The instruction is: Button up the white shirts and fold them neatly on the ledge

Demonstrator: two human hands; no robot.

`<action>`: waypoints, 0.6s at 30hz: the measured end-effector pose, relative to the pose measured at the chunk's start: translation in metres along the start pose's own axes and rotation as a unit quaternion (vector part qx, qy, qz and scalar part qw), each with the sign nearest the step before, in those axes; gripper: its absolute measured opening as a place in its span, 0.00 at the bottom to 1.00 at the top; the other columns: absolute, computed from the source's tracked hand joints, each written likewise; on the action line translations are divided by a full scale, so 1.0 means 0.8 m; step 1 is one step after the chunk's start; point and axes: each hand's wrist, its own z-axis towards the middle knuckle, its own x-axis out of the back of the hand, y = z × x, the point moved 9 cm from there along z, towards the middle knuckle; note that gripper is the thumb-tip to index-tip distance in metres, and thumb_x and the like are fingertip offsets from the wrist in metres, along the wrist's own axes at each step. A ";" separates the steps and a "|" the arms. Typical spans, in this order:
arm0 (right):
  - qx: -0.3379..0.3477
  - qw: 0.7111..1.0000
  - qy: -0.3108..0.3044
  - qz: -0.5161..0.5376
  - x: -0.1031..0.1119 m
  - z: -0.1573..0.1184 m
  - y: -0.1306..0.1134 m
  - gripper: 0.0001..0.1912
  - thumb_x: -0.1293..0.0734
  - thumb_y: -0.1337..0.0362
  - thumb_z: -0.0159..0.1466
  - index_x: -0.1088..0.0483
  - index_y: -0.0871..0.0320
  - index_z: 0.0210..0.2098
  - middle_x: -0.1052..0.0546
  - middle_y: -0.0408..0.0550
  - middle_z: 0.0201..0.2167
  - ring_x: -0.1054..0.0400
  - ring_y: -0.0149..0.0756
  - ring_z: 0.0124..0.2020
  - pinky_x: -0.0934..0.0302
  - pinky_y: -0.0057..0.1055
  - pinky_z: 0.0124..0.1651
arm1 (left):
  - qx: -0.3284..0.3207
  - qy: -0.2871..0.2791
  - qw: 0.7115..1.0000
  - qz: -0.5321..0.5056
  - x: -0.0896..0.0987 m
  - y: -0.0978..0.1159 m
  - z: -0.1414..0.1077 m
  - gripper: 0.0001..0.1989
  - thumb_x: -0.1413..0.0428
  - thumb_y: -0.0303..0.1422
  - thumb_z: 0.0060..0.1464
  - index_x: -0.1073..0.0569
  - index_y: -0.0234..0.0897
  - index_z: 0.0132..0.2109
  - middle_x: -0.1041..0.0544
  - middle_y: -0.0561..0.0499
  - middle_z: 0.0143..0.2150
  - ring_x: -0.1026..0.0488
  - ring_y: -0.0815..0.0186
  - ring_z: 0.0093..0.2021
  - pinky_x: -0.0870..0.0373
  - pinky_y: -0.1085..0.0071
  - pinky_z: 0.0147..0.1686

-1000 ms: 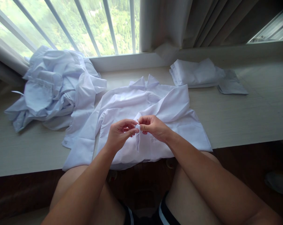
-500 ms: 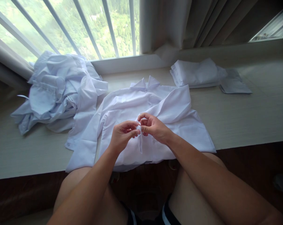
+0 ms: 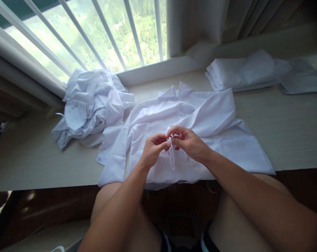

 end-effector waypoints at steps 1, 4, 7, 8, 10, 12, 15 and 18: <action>-0.004 1.000 0.002 0.004 0.000 0.000 0.002 0.14 0.23 0.54 0.60 0.25 0.54 0.39 0.31 0.41 0.33 0.34 0.29 0.30 0.42 0.27 0.30 | 0.009 0.000 1.000 -0.006 -0.001 -0.002 0.000 0.18 0.26 0.40 0.44 0.18 0.38 0.41 0.24 0.54 0.28 0.29 0.70 0.27 0.33 0.71 0.32; -0.007 1.000 0.009 0.013 0.001 0.000 0.004 0.14 0.22 0.54 0.59 0.26 0.54 0.37 0.31 0.41 0.31 0.36 0.29 0.29 0.42 0.27 0.30 | 0.026 0.001 1.000 -0.017 -0.003 -0.005 -0.001 0.19 0.25 0.41 0.43 0.18 0.37 0.41 0.23 0.53 0.30 0.29 0.70 0.28 0.32 0.70 0.33; -0.001 1.000 0.020 0.019 0.002 0.001 0.003 0.15 0.22 0.54 0.59 0.26 0.54 0.36 0.31 0.40 0.30 0.36 0.29 0.28 0.43 0.28 0.30 | 0.032 0.007 0.999 -0.024 -0.003 -0.005 -0.002 0.19 0.25 0.40 0.44 0.18 0.37 0.41 0.22 0.53 0.31 0.29 0.71 0.29 0.33 0.71 0.33; -0.001 1.000 0.023 0.021 0.002 0.001 0.003 0.15 0.22 0.53 0.59 0.27 0.54 0.36 0.31 0.40 0.29 0.36 0.29 0.27 0.43 0.28 0.30 | 0.036 0.011 0.999 -0.027 -0.003 -0.006 -0.002 0.20 0.25 0.41 0.44 0.19 0.37 0.41 0.22 0.53 0.31 0.29 0.71 0.29 0.34 0.72 0.33; -0.006 0.999 0.024 0.026 0.001 0.002 0.004 0.15 0.22 0.53 0.58 0.27 0.54 0.36 0.31 0.39 0.27 0.35 0.29 0.27 0.43 0.28 0.30 | 0.050 0.014 0.998 -0.037 -0.004 -0.009 -0.002 0.21 0.25 0.42 0.43 0.20 0.37 0.41 0.21 0.52 0.33 0.28 0.70 0.30 0.34 0.72 0.32; -0.010 0.999 0.028 0.031 0.001 0.002 0.006 0.16 0.22 0.54 0.58 0.28 0.55 0.35 0.31 0.38 0.26 0.35 0.29 0.26 0.43 0.28 0.30 | 0.065 0.011 0.997 -0.048 -0.006 -0.012 -0.002 0.22 0.25 0.43 0.42 0.21 0.37 0.42 0.20 0.51 0.35 0.26 0.70 0.30 0.33 0.72 0.31; -0.012 0.999 0.034 0.035 0.003 0.002 0.007 0.16 0.21 0.55 0.58 0.28 0.55 0.35 0.31 0.38 0.27 0.35 0.29 0.26 0.42 0.28 0.30 | 0.077 0.008 0.995 -0.057 -0.008 -0.014 -0.002 0.23 0.25 0.43 0.43 0.22 0.37 0.43 0.20 0.50 0.36 0.26 0.69 0.30 0.33 0.72 0.31; -0.018 0.998 0.037 0.040 0.004 0.002 0.009 0.16 0.21 0.55 0.58 0.28 0.55 0.36 0.30 0.38 0.29 0.32 0.29 0.27 0.41 0.28 0.30 | 0.076 0.009 0.995 -0.060 -0.010 -0.013 -0.002 0.24 0.25 0.42 0.43 0.24 0.37 0.42 0.21 0.52 0.35 0.27 0.71 0.29 0.32 0.72 0.31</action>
